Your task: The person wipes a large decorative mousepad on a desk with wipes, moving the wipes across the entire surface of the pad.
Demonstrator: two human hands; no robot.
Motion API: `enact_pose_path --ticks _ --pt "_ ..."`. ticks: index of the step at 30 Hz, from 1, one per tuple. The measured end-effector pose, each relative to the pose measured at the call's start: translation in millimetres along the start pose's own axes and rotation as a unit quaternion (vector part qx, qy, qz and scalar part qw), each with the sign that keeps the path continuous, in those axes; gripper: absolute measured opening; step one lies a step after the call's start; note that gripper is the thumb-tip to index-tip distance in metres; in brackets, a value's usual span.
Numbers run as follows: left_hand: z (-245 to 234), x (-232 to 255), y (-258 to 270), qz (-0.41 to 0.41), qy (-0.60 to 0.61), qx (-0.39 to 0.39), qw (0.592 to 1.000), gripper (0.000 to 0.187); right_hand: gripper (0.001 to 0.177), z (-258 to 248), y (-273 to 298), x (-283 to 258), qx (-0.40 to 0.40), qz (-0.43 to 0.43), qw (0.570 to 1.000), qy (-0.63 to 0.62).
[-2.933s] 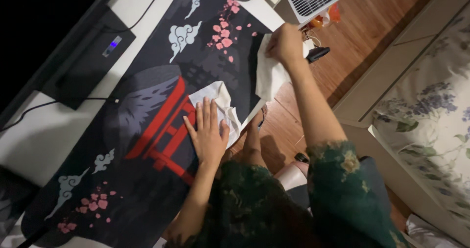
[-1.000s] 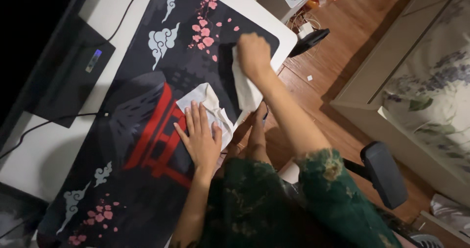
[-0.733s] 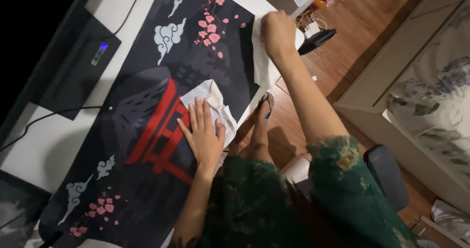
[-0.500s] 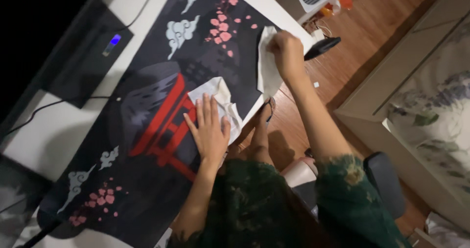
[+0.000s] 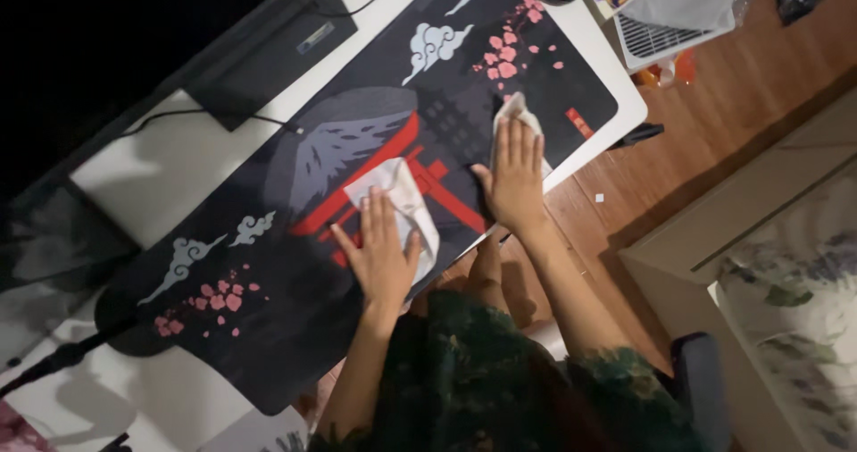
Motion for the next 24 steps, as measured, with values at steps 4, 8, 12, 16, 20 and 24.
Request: enact_pose_path --ticks 4,8,12,16,20,24 --pt "-3.1 -45.6 15.0 -0.047 -0.029 -0.003 0.998 0.076 0.089 7.3 -9.6 -52.7 -0.004 -0.053 0.998 -0.039" --pt "-13.9 -104.6 31.9 -0.096 -0.030 0.025 0.995 0.077 0.091 21.1 -15.5 -116.5 -0.040 -0.107 0.992 -0.051" --pt "-23.5 -158.6 71.0 -0.169 0.007 0.063 0.984 0.078 0.089 34.0 -3.7 -196.3 -0.071 -0.182 0.981 -0.012" --pt "-24.0 -192.1 112.5 -0.215 -0.133 0.065 0.965 0.078 0.090 54.9 27.3 -265.9 -0.116 -0.239 0.963 0.038" --pt "-20.6 -219.8 159.5 -0.281 -0.049 0.092 0.954 0.075 0.080 72.0 68.6 -313.5 -0.133 -0.298 0.944 0.046" --pt "-15.5 -216.3 189.3 -0.309 -0.064 0.083 0.945 0.072 0.077 73.8 116.9 -345.7 -0.168 -0.356 0.919 -0.019"
Point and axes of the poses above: each hand's wrist, its own y-axis away from the middle knuckle, its own z-axis out of the palm, x = y × z, the point moved 10 cm from there along -y, towards the middle knuckle, and after that the axes turned 3 degrees about -x, right-handed, at the moved point
